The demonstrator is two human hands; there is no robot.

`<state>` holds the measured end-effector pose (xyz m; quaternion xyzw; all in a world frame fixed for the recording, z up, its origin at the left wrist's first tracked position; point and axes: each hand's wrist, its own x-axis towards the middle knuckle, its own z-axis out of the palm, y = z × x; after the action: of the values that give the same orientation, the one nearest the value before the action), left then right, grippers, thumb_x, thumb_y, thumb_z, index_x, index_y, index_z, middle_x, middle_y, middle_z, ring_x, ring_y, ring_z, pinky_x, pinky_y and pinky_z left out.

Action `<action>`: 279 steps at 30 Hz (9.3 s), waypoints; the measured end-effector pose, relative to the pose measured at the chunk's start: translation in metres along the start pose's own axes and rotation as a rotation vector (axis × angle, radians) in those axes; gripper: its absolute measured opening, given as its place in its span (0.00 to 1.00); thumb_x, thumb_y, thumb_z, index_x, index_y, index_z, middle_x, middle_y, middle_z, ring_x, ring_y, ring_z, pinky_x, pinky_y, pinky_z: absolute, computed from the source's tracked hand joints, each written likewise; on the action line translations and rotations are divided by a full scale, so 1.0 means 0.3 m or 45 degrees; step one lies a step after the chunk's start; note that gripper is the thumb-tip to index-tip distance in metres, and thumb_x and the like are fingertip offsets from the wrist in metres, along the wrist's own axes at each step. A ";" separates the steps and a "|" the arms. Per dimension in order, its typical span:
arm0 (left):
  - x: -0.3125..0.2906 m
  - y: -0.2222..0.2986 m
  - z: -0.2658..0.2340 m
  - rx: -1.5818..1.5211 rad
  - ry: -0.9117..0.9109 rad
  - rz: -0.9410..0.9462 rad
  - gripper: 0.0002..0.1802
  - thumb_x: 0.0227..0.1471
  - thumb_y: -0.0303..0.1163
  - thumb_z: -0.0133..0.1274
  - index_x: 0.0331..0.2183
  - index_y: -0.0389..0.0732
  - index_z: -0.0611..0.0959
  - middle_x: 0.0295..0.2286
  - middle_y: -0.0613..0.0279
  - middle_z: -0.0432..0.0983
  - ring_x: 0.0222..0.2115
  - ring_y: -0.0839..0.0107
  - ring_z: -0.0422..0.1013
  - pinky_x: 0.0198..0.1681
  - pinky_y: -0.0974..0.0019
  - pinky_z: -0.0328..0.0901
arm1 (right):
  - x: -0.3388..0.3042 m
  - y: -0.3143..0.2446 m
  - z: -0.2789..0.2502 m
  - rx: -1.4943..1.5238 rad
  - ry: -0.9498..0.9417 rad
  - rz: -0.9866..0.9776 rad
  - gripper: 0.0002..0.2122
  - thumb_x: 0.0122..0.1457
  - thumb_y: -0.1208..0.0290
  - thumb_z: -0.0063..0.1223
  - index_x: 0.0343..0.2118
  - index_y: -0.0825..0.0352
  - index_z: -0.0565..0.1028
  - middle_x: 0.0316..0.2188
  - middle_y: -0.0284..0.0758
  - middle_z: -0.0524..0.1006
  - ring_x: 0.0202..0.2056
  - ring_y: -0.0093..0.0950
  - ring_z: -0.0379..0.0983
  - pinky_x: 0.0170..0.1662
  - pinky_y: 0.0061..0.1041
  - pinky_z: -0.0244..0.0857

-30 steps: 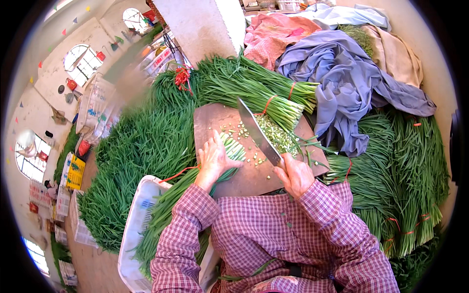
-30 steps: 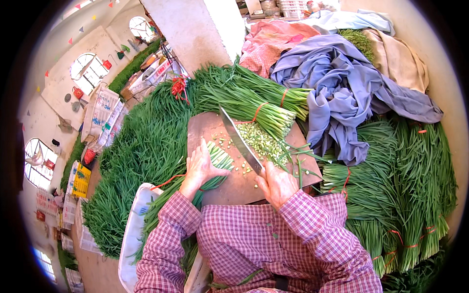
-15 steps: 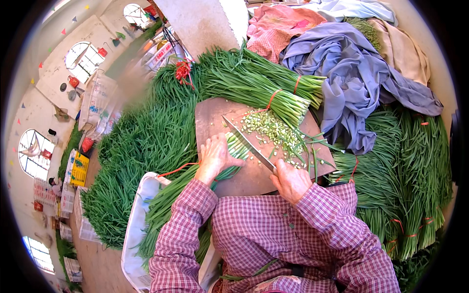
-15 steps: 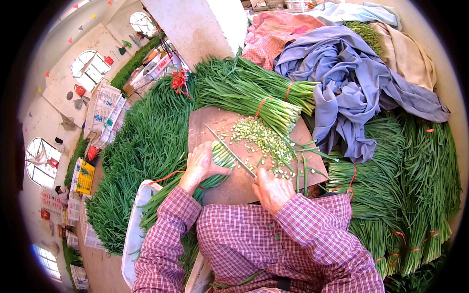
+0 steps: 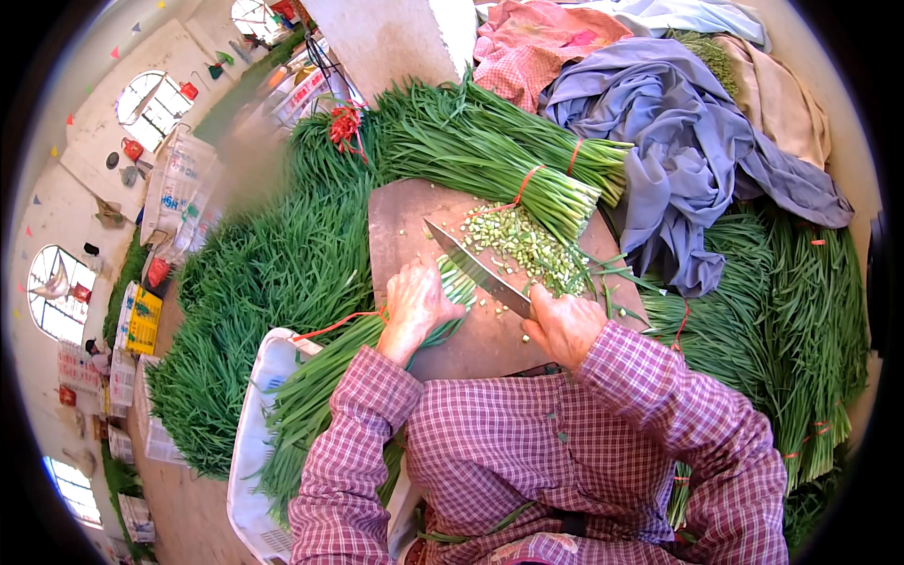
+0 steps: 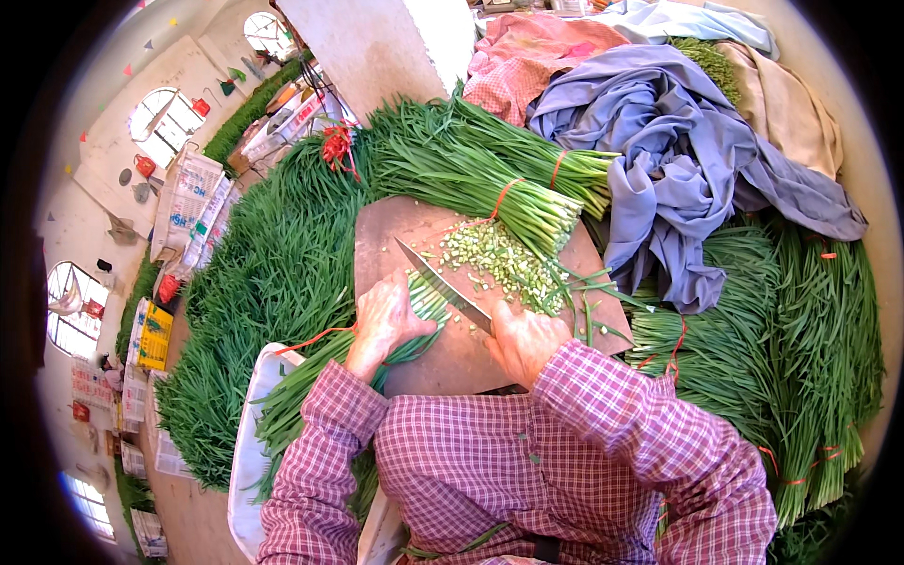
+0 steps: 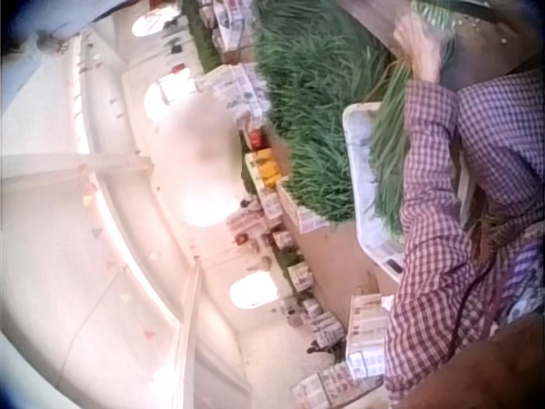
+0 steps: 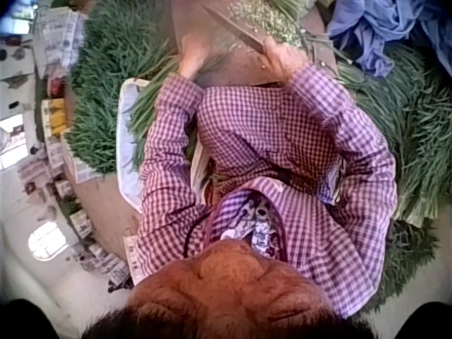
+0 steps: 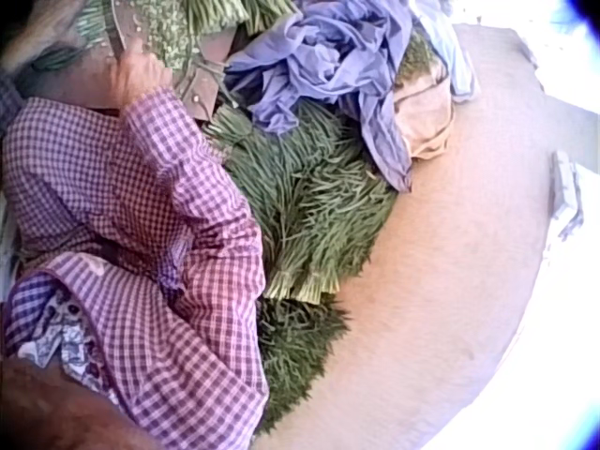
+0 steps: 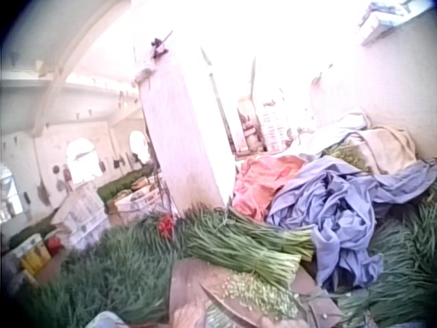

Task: The person trims the ends of bundled green vegetables on a wooden board with a large knife, removes loose leaves by hand, and stacks the prepared bundles in a plastic crate.

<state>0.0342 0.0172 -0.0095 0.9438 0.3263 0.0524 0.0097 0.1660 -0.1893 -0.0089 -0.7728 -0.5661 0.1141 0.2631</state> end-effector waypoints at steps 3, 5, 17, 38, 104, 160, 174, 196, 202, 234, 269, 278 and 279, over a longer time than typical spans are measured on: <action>-0.011 0.004 0.008 0.014 0.042 0.042 0.36 0.26 0.45 0.65 0.35 0.28 0.74 0.30 0.42 0.77 0.34 0.49 0.75 0.37 0.53 0.70 | 0.029 -0.007 -0.032 0.000 -0.044 -0.057 0.13 0.56 0.64 0.54 0.35 0.68 0.65 0.19 0.49 0.75 0.25 0.51 0.74 0.30 0.48 0.67; -0.019 -0.007 0.005 0.022 0.046 0.020 0.37 0.25 0.45 0.65 0.36 0.29 0.74 0.30 0.42 0.77 0.34 0.50 0.75 0.37 0.53 0.70 | 0.058 -0.003 -0.028 0.025 -0.097 -0.093 0.14 0.56 0.64 0.53 0.36 0.69 0.65 0.20 0.49 0.75 0.25 0.51 0.74 0.30 0.48 0.67; -0.027 -0.003 0.006 -0.068 0.060 0.041 0.40 0.23 0.42 0.70 0.39 0.31 0.72 0.34 0.47 0.75 0.38 0.51 0.73 0.41 0.53 0.68 | 0.127 0.025 0.232 0.073 -0.124 0.086 0.15 0.58 0.62 0.50 0.39 0.68 0.63 0.26 0.53 0.77 0.31 0.54 0.74 0.35 0.49 0.68; -0.246 -0.134 -0.039 -0.147 0.160 0.031 0.70 0.18 0.48 0.75 0.61 0.35 0.56 0.41 0.45 0.74 0.42 0.51 0.71 0.45 0.54 0.62 | 0.209 -0.111 0.124 0.026 0.436 -0.414 0.05 0.51 0.67 0.59 0.29 0.61 0.76 0.25 0.34 0.71 0.32 0.35 0.73 0.32 0.35 0.67; -0.359 -0.204 -0.466 -1.369 0.070 -0.043 0.40 0.34 0.35 0.70 0.50 0.36 0.72 0.44 0.57 0.76 0.42 0.67 0.74 0.44 0.65 0.70 | 0.334 -0.282 -0.160 -0.424 1.295 -0.534 0.06 0.47 0.69 0.56 0.23 0.62 0.70 0.21 0.34 0.72 0.23 0.31 0.73 0.20 0.33 0.66; -0.814 -0.225 -0.284 -2.683 0.763 -0.506 0.20 0.52 0.27 0.56 0.49 0.39 0.75 0.44 0.63 0.75 0.43 0.70 0.73 0.48 0.64 0.69 | -0.074 -0.659 0.325 2.384 -0.071 0.149 0.18 0.55 0.75 0.58 0.49 0.67 0.70 0.43 0.30 0.76 0.43 0.23 0.73 0.47 0.25 0.68; -0.681 0.063 -0.501 -0.736 0.374 0.208 0.44 0.46 0.41 0.63 0.59 0.33 0.62 0.50 0.47 0.66 0.52 0.58 0.64 0.56 0.57 0.59 | -0.147 -0.645 0.332 2.567 0.011 0.260 0.28 0.64 0.43 0.39 0.57 0.61 0.64 0.53 0.38 0.68 0.55 0.29 0.63 0.55 0.37 0.60; -0.823 -0.150 -0.342 -2.196 -0.649 -0.367 0.49 0.40 0.31 0.63 0.61 0.34 0.58 0.57 0.54 0.61 0.57 0.64 0.59 0.63 0.59 0.51 | -0.030 -0.406 0.320 2.723 0.087 0.369 0.18 0.60 0.54 0.49 0.44 0.63 0.74 0.37 0.36 0.76 0.38 0.31 0.73 0.44 0.37 0.69; -0.890 -0.162 -0.409 -2.059 -0.522 -0.349 0.41 0.42 0.33 0.62 0.57 0.33 0.65 0.52 0.55 0.69 0.53 0.66 0.64 0.59 0.62 0.56 | 0.059 -0.083 0.321 2.790 0.126 0.416 0.15 0.59 0.57 0.52 0.40 0.64 0.76 0.33 0.35 0.78 0.33 0.31 0.76 0.41 0.37 0.71; -0.953 -0.124 -0.325 -1.601 -0.315 -0.197 0.42 0.38 0.23 0.67 0.56 0.35 0.68 0.50 0.60 0.70 0.52 0.70 0.64 0.59 0.64 0.56 | -0.075 -0.454 -0.108 0.543 0.487 -0.530 0.10 0.57 0.63 0.56 0.31 0.66 0.78 0.28 0.37 0.77 0.30 0.34 0.74 0.35 0.33 0.68; -0.942 -0.110 -0.295 -1.417 -0.343 -0.180 0.40 0.37 0.25 0.68 0.54 0.35 0.71 0.47 0.61 0.73 0.48 0.72 0.67 0.56 0.65 0.60 | -0.115 -0.517 -0.038 -0.030 0.619 -0.558 0.15 0.39 0.69 0.66 0.32 0.59 0.75 0.28 0.31 0.68 0.36 0.33 0.66 0.40 0.34 0.58; -0.944 -0.116 -0.283 -1.328 -0.288 -0.126 0.44 0.35 0.35 0.69 0.55 0.36 0.69 0.47 0.54 0.75 0.47 0.65 0.71 0.54 0.63 0.62 | -0.107 -0.495 -0.038 -0.005 0.536 -0.698 0.10 0.40 0.72 0.64 0.28 0.58 0.76 0.32 0.29 0.71 0.37 0.33 0.67 0.43 0.33 0.60; -0.943 -0.114 -0.284 -1.338 -0.298 -0.143 0.43 0.35 0.33 0.69 0.55 0.36 0.69 0.47 0.55 0.74 0.48 0.67 0.69 0.54 0.64 0.61 | -0.100 -0.488 -0.035 0.001 0.526 -0.724 0.09 0.41 0.72 0.64 0.28 0.58 0.76 0.31 0.29 0.71 0.37 0.33 0.68 0.43 0.33 0.61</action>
<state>-0.2169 -0.1318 0.0472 0.7923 0.3028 0.1024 0.5196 0.0418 -0.1882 0.0746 -0.5910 -0.6935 -0.1221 0.3936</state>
